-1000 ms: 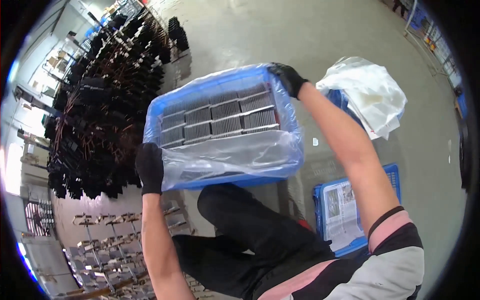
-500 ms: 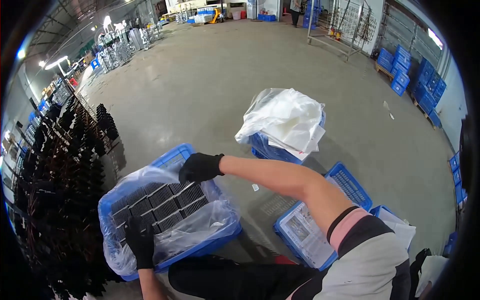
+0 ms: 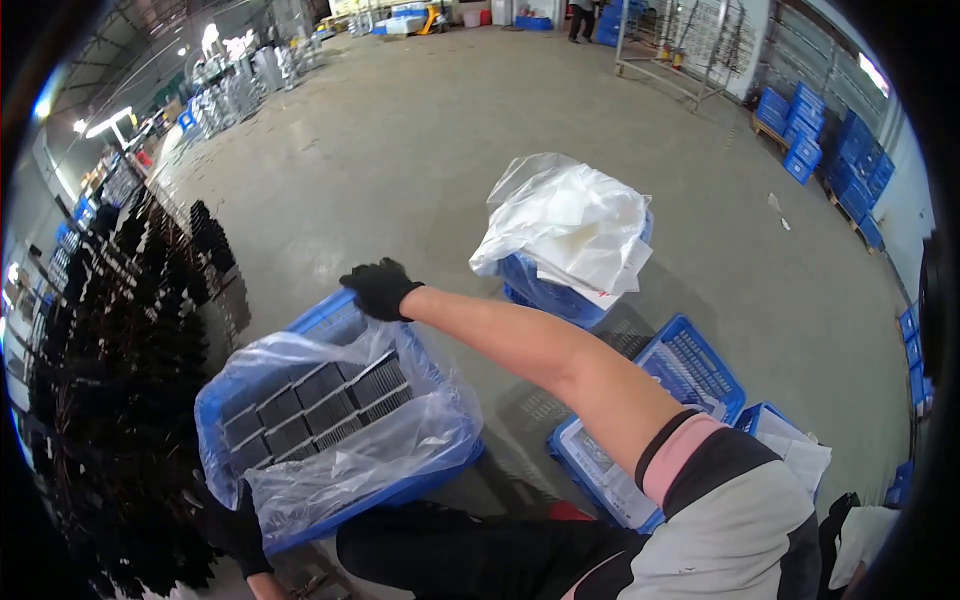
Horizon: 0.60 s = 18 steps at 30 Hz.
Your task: Packaging small mechanical components from a blue bin into a larger storage container.
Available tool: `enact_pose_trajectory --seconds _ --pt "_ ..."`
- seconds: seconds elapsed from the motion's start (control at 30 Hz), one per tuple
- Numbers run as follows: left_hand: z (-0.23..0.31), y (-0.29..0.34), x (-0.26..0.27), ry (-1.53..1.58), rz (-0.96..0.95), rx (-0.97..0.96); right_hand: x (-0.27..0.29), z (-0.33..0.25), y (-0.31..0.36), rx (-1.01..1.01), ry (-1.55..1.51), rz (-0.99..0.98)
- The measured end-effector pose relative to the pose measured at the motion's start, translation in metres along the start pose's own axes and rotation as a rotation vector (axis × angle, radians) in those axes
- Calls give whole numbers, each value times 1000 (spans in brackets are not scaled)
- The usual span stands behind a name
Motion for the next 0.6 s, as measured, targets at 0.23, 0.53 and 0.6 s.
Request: enact_pose_trajectory --seconds 0.23,0.53,0.6 --pt "-32 23 -47 316 -71 -69 3 -1 -8 427 -6 275" --pt "-15 0 -31 646 27 55 10 -107 3 448 -283 -95" --pt "18 2 -23 642 131 -142 6 -122 -16 432 -203 60"
Point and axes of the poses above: each hand's wrist, its own y-axis away from the middle knuckle, its own x-axis out of the back of the hand, z = x × y, the point moved 3 cm from there along -y, towards the middle knuckle, and after that the axes turned 10 degrees about -y, right-handed, at the moved point
